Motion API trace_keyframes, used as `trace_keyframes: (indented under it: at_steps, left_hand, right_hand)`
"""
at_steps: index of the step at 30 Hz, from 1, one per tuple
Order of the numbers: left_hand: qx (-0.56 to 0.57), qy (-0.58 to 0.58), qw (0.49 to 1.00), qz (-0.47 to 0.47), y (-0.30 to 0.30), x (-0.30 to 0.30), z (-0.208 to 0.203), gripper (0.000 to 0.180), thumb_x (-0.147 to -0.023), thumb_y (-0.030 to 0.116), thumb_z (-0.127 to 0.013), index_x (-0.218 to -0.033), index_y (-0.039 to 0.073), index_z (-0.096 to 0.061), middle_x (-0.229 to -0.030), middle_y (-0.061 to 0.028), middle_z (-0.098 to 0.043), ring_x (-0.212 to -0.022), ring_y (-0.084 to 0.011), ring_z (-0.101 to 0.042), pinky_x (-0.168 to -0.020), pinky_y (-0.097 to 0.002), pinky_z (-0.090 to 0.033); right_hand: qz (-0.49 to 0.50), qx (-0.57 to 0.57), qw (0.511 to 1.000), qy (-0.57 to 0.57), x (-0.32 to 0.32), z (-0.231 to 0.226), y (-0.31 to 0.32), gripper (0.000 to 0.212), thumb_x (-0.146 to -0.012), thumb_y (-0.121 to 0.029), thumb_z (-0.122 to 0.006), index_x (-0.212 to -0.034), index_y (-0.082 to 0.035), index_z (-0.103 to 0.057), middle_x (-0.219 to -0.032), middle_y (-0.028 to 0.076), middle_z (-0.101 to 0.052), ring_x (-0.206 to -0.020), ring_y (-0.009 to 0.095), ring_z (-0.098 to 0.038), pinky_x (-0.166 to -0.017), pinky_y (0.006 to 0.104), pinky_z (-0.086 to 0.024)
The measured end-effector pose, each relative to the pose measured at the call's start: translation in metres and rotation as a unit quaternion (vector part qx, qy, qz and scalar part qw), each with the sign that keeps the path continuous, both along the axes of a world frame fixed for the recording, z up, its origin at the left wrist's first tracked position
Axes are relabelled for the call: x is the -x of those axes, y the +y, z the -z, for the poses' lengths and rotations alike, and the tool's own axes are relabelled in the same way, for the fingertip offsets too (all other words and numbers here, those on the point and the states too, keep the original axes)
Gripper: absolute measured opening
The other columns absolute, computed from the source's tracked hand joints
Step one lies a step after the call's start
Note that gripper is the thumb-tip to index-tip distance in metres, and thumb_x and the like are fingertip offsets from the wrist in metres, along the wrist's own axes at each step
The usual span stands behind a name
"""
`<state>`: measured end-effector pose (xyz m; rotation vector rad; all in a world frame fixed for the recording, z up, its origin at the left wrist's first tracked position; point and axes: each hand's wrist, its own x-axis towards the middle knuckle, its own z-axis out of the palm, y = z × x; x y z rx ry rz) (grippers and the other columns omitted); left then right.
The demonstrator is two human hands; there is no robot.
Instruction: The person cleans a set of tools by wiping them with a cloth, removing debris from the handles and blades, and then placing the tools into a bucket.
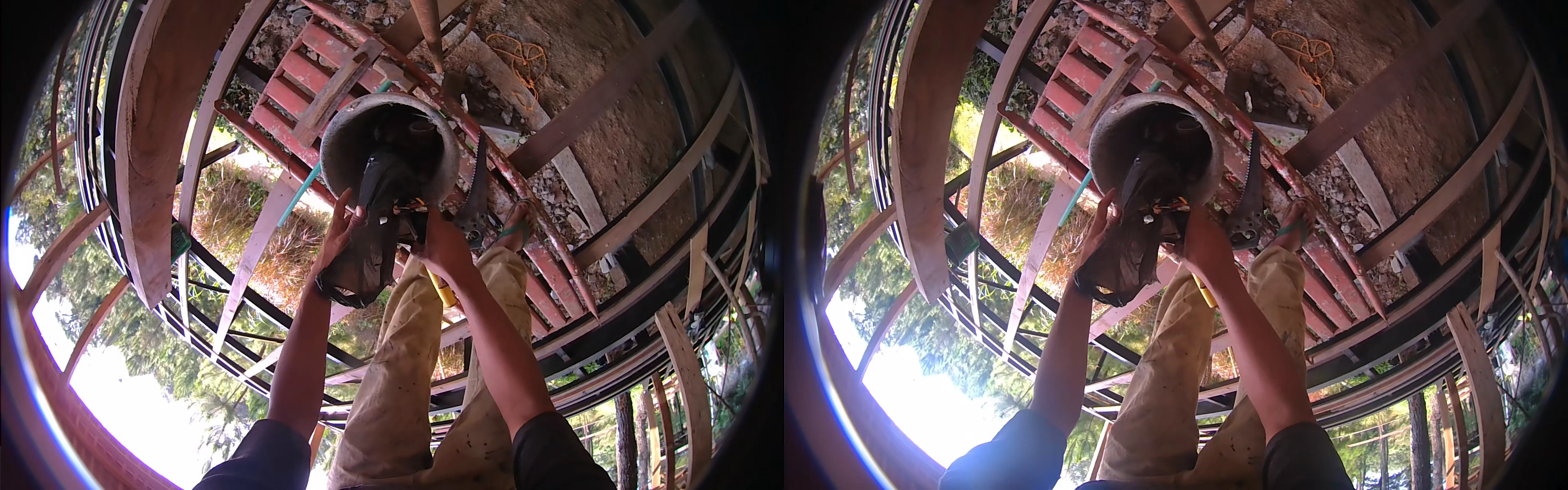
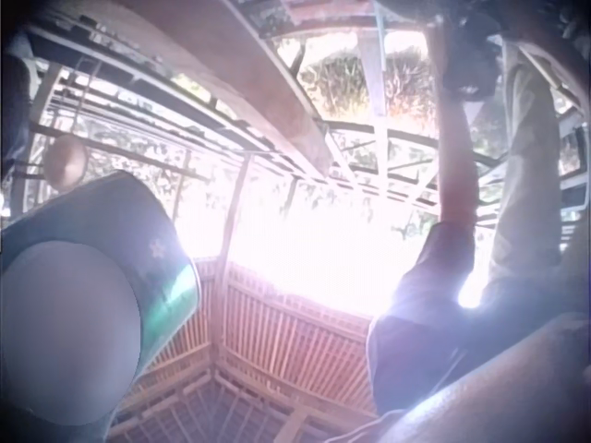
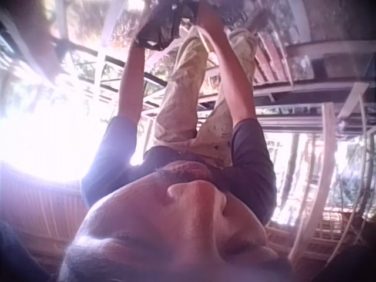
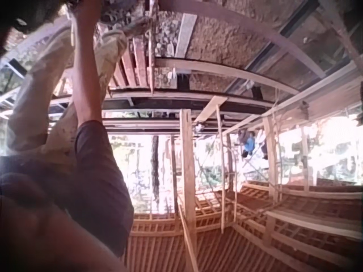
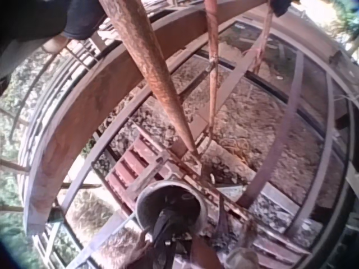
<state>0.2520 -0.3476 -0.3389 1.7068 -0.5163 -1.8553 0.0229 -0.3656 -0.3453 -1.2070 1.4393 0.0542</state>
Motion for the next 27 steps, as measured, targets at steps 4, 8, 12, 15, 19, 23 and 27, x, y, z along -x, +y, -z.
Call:
trace_keyframes:
  at_steps: [4, 8, 12, 15, 19, 23, 27]
  left_hand:
    - [-0.018, -0.111, 0.993, -0.017, -0.009, 0.019, -0.005, 0.072, -0.100, 0.042, -0.064, -0.156, 0.010, -0.030, -0.130, -0.0174, -0.063, -0.118, -0.0198, -0.060, -0.097, -0.0336, -0.050]
    - [0.174, -0.045, 0.982, -0.057, -0.025, 0.020, -0.018, 0.066, -0.101, 0.036, -0.062, -0.153, 0.007, -0.033, -0.134, -0.0167, -0.060, -0.121, -0.0228, -0.060, -0.102, -0.0377, -0.050]
    - [0.173, -0.153, 0.934, -0.273, -0.055, 0.024, -0.056, 0.054, -0.104, 0.041, -0.052, -0.144, 0.006, -0.042, -0.130, -0.0161, -0.062, -0.116, -0.0235, -0.062, -0.096, -0.0371, -0.050]
    - [0.220, -0.371, 0.858, -0.278, -0.057, 0.022, -0.076, 0.037, -0.106, 0.038, -0.046, -0.129, 0.010, -0.051, -0.109, -0.0099, -0.064, -0.098, -0.0171, -0.062, -0.083, -0.0346, -0.047]
    - [0.233, -0.395, 0.888, -0.036, -0.029, 0.040, -0.084, 0.018, -0.100, 0.018, -0.061, -0.107, 0.001, -0.061, -0.089, -0.0071, -0.067, -0.081, -0.0153, -0.066, -0.068, -0.0288, -0.052]
    - [0.073, -0.317, 0.941, 0.095, -0.033, 0.076, -0.050, 0.035, -0.095, 0.023, -0.069, -0.122, 0.001, -0.063, -0.100, -0.0144, -0.071, -0.084, -0.0221, -0.071, -0.072, -0.0340, -0.055]
    - [0.127, -0.481, 0.849, 0.177, -0.039, 0.088, 0.022, 0.058, -0.088, 0.044, -0.074, -0.123, 0.000, -0.062, -0.103, -0.0193, -0.070, -0.095, -0.0366, -0.068, -0.085, -0.0460, -0.052]
  right_hand:
    - [0.012, 0.028, 0.999, -0.038, -0.001, 0.015, 0.012, 0.070, -0.074, -0.017, -0.084, -0.129, -0.003, -0.043, -0.108, 0.027, -0.067, -0.102, 0.047, -0.065, -0.086, 0.0514, -0.054]
    - [0.054, 0.036, 0.994, -0.084, -0.001, 0.038, 0.023, 0.069, -0.078, -0.014, -0.082, -0.135, -0.003, -0.045, -0.113, 0.023, -0.067, -0.109, 0.041, -0.065, -0.091, 0.0453, -0.054]
    - [0.104, -0.032, 0.986, -0.126, -0.002, 0.044, 0.021, 0.059, -0.082, -0.019, -0.081, -0.130, 0.000, -0.053, -0.110, 0.018, -0.067, -0.105, 0.030, -0.066, -0.092, 0.0399, -0.052]
    - [0.120, -0.081, 0.979, -0.142, -0.002, 0.052, 0.020, 0.055, -0.083, -0.021, -0.080, -0.127, 0.002, -0.056, -0.108, 0.016, -0.067, -0.101, 0.026, -0.065, -0.090, 0.0390, -0.051]
    - [0.117, -0.079, 0.981, -0.133, -0.004, 0.049, 0.016, 0.054, -0.083, -0.020, -0.080, -0.126, 0.004, -0.056, -0.108, 0.018, -0.067, -0.099, 0.027, -0.066, -0.089, 0.0393, -0.051]
    - [0.082, -0.026, 0.991, -0.099, -0.011, 0.039, 0.017, 0.059, -0.083, -0.020, -0.079, -0.130, 0.005, -0.052, -0.112, 0.024, -0.067, -0.103, 0.037, -0.067, -0.090, 0.0425, -0.052]
    - [0.044, 0.054, 0.995, -0.069, -0.016, 0.048, 0.029, 0.087, -0.077, -0.025, -0.082, -0.142, 0.004, -0.032, -0.131, 0.034, -0.047, -0.114, 0.049, -0.058, -0.095, 0.0510, -0.051]
